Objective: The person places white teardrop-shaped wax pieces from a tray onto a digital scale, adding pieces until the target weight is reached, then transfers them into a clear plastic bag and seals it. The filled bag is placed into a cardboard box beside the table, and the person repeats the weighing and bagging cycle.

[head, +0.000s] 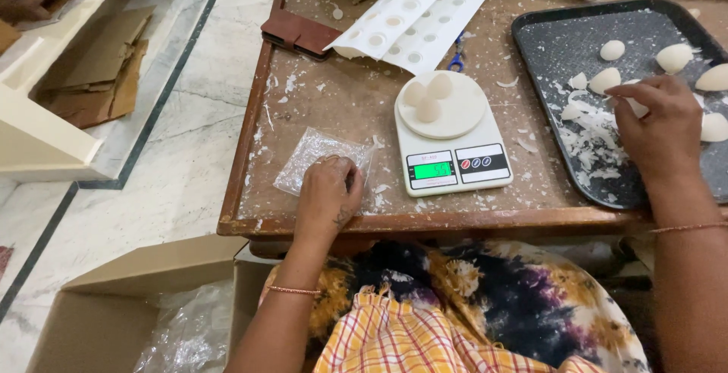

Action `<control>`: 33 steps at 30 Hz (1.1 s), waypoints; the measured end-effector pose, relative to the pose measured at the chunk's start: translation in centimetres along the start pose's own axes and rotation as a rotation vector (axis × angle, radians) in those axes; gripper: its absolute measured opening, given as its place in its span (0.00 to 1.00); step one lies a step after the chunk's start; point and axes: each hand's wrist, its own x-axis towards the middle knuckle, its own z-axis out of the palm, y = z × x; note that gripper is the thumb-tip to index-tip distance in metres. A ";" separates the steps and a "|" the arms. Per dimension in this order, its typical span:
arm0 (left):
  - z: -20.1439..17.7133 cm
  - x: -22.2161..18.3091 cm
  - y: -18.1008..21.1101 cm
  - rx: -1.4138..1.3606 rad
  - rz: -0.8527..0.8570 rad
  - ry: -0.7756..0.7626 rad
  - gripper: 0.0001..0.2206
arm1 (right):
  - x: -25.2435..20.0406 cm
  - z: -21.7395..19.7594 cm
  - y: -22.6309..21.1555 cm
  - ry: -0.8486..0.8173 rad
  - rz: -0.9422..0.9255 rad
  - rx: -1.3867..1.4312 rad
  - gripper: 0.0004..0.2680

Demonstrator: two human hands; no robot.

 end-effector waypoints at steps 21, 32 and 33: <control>0.7 0.0 -0.8 -0.030 0.092 0.095 0.08 | 4.7 -0.9 -14.1 -0.508 0.153 0.595 0.17; 0.5 -0.2 -0.6 -0.049 0.097 0.021 0.08 | 6.7 4.2 -17.7 -0.465 -0.104 0.488 0.21; 0.6 -0.1 -0.7 -0.051 0.140 0.064 0.08 | 6.7 4.4 -17.9 -0.400 -0.175 0.419 0.20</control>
